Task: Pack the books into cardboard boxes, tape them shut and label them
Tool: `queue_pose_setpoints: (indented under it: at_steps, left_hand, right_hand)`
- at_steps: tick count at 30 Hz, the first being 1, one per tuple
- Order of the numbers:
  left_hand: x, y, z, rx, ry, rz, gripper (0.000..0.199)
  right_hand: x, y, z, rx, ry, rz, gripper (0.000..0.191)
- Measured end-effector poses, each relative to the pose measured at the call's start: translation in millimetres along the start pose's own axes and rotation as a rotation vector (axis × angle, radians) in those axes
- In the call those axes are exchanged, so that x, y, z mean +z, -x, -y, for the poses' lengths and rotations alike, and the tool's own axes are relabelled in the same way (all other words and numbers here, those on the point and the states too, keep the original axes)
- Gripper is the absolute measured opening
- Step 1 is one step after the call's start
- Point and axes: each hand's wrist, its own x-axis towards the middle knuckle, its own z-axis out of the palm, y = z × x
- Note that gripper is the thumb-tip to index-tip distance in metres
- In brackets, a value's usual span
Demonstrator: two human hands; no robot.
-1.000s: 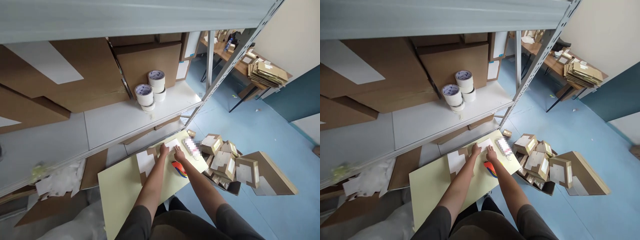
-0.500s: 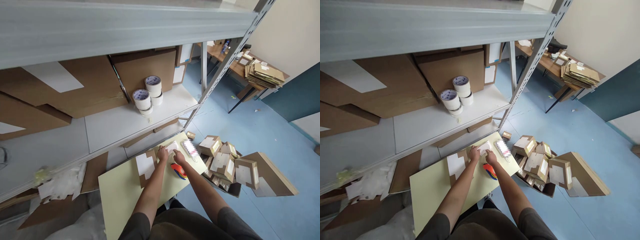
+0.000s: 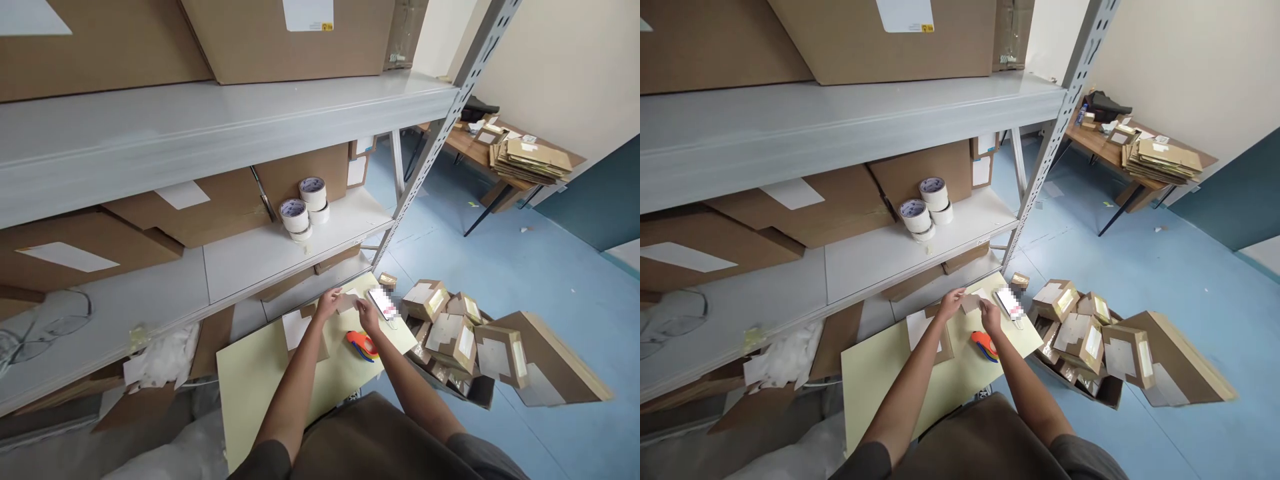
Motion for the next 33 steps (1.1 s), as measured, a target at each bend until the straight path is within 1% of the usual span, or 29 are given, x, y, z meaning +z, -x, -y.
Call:
queue_pose_setpoints:
  at_steps: [1, 2, 3, 5, 7, 9, 11, 13, 16, 21, 25, 28, 31, 33]
  left_hand:
    - [-1.8, -4.3, -1.9, 0.026, -0.001, 0.008, 0.035]
    - [-2.8, -9.3, -3.7, 0.045, 0.000, 0.039, 0.039]
    - [-3.2, -14.7, -5.4, 0.049, 0.004, 0.089, 0.042]
    - [-3.1, -24.8, -7.7, 0.010, 0.016, 0.202, 0.042]
    - [-3.2, -32.2, -7.9, -0.039, 0.032, 0.297, 0.039]
    - [-3.8, -36.0, -6.1, -0.052, 0.050, 0.362, 0.040]
    - [-4.6, -37.3, -3.3, -0.043, 0.073, 0.404, 0.041]
    - [-5.0, -37.9, -0.1, -0.051, 0.094, 0.433, 0.041]
    - [-4.5, -39.4, 4.4, -0.096, 0.109, 0.440, 0.041]
    - [-0.5, -41.2, 9.0, -0.105, 0.146, 0.357, 0.047]
    - [3.8, -41.4, 7.4, -0.099, 0.154, 0.337, 0.051]
    - [6.5, -41.9, 3.3, -0.070, 0.157, 0.354, 0.052]
    - [8.1, -41.4, -1.9, -0.027, 0.179, 0.404, 0.053]
    - [8.2, -40.1, -4.7, -0.021, 0.162, 0.419, 0.051]
  right_hand:
    - [-6.3, -1.0, 1.4, 0.033, -0.115, -0.014, 0.045]
    - [-13.0, -1.8, 2.6, 0.067, -0.231, -0.019, 0.047]
    - [-20.0, -2.4, 3.4, 0.103, -0.335, -0.017, 0.049]
    - [-34.1, -3.2, 4.4, 0.160, -0.474, -0.022, 0.051]
    - [-47.3, -4.4, 4.3, 0.188, -0.525, -0.042, 0.051]
    - [-57.3, -6.3, 3.4, 0.207, -0.545, -0.052, 0.050]
    - [-62.9, -9.0, 2.0, 0.226, -0.557, -0.054, 0.050]
    - [-64.1, -11.6, 0.4, 0.248, -0.558, -0.078, 0.051]
    - [-61.0, -14.2, -2.4, 0.281, -0.564, -0.145, 0.054]
    - [-50.5, -15.7, -7.1, 0.306, -0.610, -0.229, 0.054]
    - [-43.6, -15.9, -7.4, 0.334, -0.636, -0.297, 0.053]
    - [-44.0, -14.0, -5.2, 0.341, -0.679, -0.313, 0.050]
    - [-48.5, -10.9, -1.8, 0.332, -0.685, -0.287, 0.050]
    - [-51.5, -9.0, 0.6, 0.319, -0.671, -0.263, 0.050]
